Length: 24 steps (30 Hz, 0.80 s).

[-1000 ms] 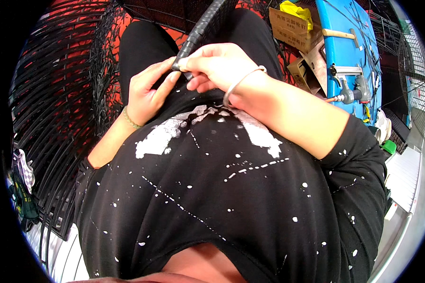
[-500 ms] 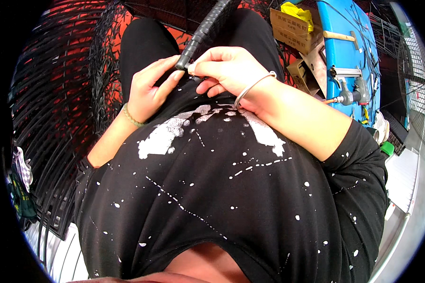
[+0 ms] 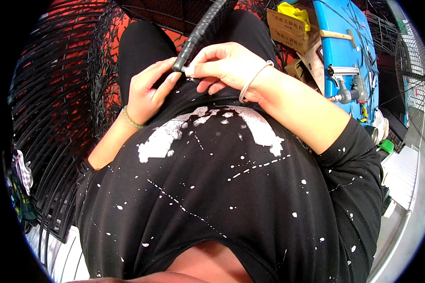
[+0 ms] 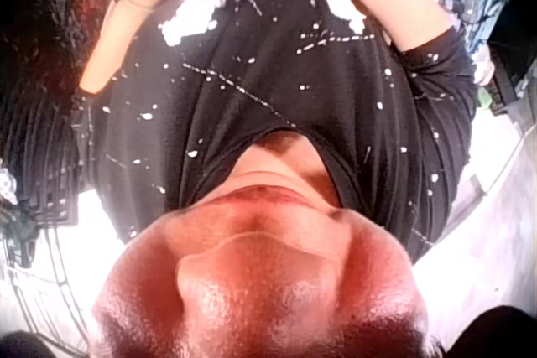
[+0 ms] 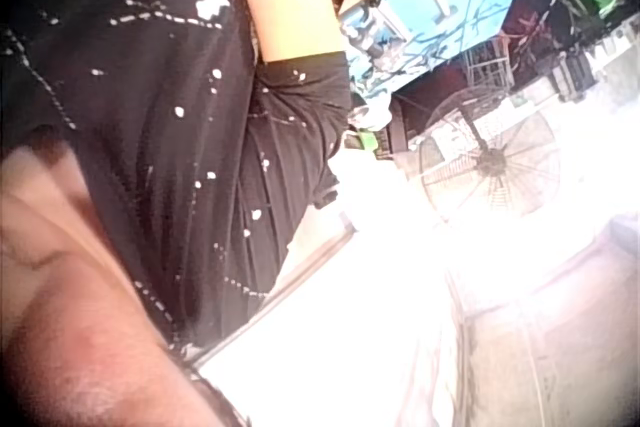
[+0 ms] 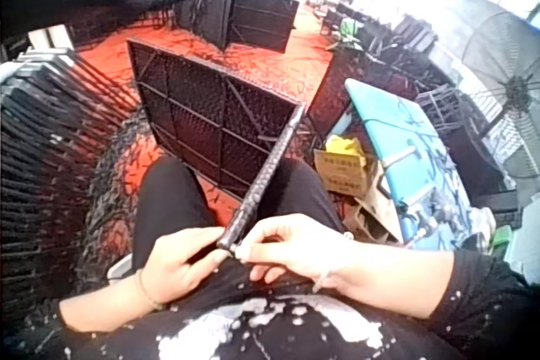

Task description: The person wraps a black plastic strip around the frame of a wicker chair. They use a pneumatic nail gun to secure the strip and pliers to trim the excess material. The process is repeated multiple times along the chair's frame.

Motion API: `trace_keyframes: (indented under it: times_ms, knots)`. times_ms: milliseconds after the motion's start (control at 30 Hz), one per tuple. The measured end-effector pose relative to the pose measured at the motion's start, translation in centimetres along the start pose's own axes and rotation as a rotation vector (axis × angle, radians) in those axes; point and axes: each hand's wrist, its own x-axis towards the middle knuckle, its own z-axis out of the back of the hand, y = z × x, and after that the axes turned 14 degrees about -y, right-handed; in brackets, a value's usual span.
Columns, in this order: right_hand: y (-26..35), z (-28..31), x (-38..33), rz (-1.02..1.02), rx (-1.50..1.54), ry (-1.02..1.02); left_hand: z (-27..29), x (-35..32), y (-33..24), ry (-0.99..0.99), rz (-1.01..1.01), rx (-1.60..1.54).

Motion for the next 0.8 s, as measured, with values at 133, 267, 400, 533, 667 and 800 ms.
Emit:
trace_keyframes:
  times_ms: [133, 267, 400, 533, 667, 800]
  knots:
    - [0.8, 0.1, 0.1, -0.038, -0.041, 0.028, 0.1, 0.0, -0.1, 0.010, -0.003, 0.011]
    - [1.9, 0.1, 0.3, -0.090, -0.099, 0.025, 0.1, 0.0, 0.0, 0.014, 0.002, 0.001]
    - [2.8, 0.3, 0.7, -0.112, -0.182, 0.052, 0.1, 0.1, -0.1, 0.025, -0.002, 0.011]
    - [3.4, 0.4, 1.0, -0.121, -0.225, 0.083, 0.0, 0.1, 0.1, 0.025, -0.003, 0.009]
    - [3.6, 0.2, 1.0, -0.098, -0.239, 0.070, 0.0, 0.1, 0.0, 0.018, -0.009, 0.006]
    - [2.3, -0.5, 0.3, -0.024, -0.126, -0.027, -0.1, 0.2, -0.1, -0.002, -0.014, 0.005]
